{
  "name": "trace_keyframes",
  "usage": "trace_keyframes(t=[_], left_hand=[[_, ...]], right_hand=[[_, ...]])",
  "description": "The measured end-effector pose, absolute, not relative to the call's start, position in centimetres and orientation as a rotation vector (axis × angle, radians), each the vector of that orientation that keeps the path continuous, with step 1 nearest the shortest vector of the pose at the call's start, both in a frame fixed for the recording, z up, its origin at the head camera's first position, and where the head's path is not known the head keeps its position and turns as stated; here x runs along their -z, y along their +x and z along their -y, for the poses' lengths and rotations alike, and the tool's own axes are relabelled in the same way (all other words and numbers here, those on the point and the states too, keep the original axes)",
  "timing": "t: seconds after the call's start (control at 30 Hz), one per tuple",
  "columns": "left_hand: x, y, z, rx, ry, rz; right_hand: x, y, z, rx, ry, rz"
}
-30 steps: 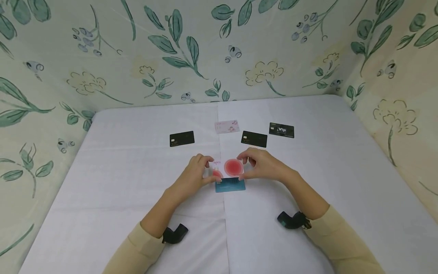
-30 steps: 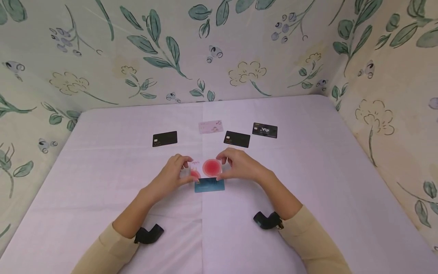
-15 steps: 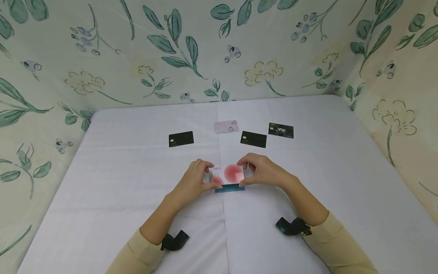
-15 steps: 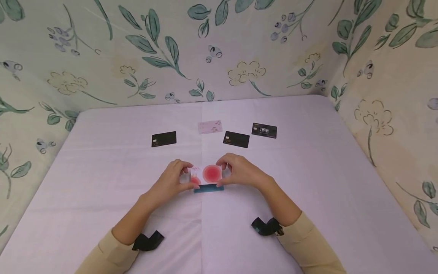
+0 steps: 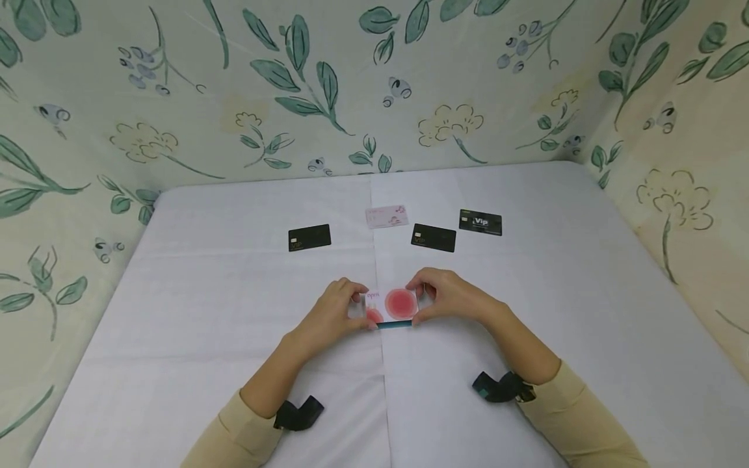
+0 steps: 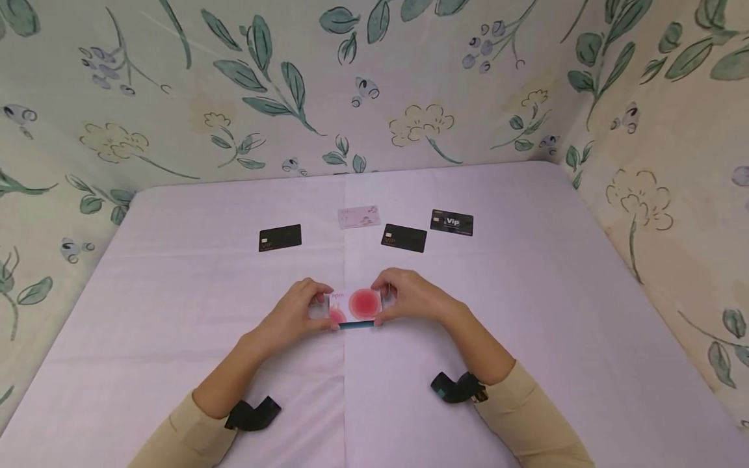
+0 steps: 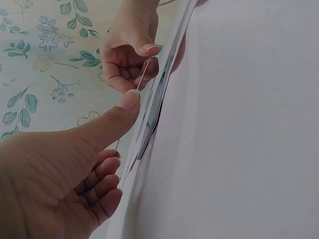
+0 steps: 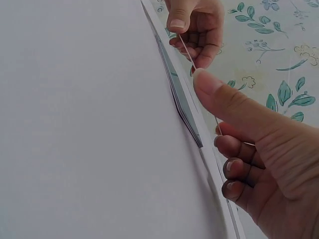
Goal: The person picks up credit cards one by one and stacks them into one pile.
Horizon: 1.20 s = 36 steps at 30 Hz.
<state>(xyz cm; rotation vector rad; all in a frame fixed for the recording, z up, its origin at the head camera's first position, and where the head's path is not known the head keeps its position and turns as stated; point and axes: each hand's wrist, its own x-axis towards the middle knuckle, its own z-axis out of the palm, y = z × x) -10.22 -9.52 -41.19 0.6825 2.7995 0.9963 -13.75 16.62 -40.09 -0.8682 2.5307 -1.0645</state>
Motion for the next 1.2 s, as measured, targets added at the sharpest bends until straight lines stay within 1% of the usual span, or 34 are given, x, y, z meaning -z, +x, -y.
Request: trace_keyframes(t=[0.27, 0.63, 1.2], left_hand=[[41.7, -10.3, 9.5, -0.995, 0.722, -2.798], [42.5, -10.5, 9.4, -1.023, 0.694, -2.780], [42.6, -10.5, 9.5, -1.005, 0.661, -2.766]], right_hand=[[41.0, -13.9, -16.8, 1.031, -0.887, -2.520], [41.5, -13.8, -17.1, 1.039, -0.905, -2.514], [41.6, -14.0, -16.8, 0.990, -0.933, -2.516]])
